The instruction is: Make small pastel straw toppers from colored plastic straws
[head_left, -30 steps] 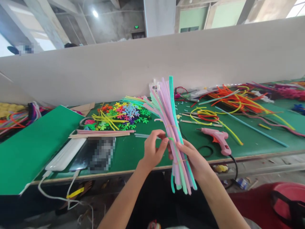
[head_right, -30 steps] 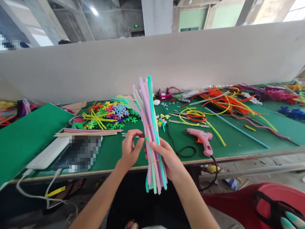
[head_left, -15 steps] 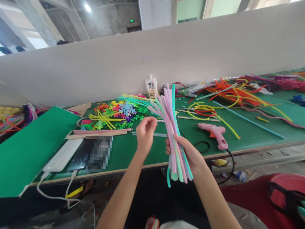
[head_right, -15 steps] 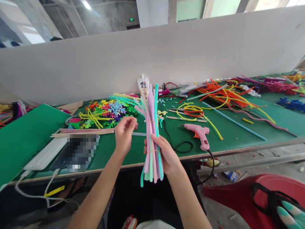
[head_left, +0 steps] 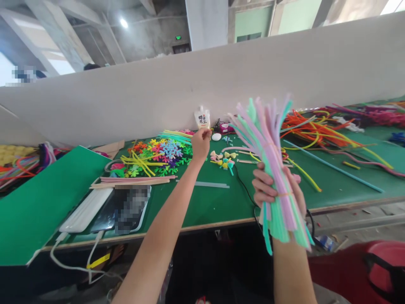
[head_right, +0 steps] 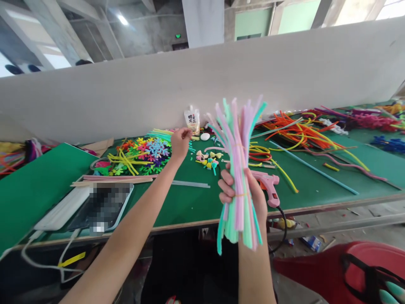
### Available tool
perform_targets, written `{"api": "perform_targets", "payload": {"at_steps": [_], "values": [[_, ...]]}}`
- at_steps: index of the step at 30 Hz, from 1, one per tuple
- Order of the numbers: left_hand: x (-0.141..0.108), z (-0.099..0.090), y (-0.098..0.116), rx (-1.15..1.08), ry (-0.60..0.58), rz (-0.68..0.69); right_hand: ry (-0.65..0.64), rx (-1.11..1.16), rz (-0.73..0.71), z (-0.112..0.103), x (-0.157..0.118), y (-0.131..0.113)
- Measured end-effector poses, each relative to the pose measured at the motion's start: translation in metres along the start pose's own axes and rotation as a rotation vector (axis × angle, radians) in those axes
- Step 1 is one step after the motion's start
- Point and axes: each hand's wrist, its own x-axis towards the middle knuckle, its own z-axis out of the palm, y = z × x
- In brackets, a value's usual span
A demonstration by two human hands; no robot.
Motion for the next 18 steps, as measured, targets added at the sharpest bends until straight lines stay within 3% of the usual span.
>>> {"api": "perform_targets", "payload": {"at_steps": [2, 10, 18], "values": [[-0.007, 0.003, -0.001, 0.159, -0.105, -0.003, 0.025, -0.071, -0.045, -0.004, -0.005, -0.004], [-0.051, 0.010, -0.038, 0.374, -0.464, 0.003, 0.037, -0.178, -0.066, -0.002, -0.008, 0.001], [-0.058, 0.010, -0.034, 0.513, -0.533, -0.049, 0.078, -0.187, -0.103, 0.000, -0.010, 0.002]]}}
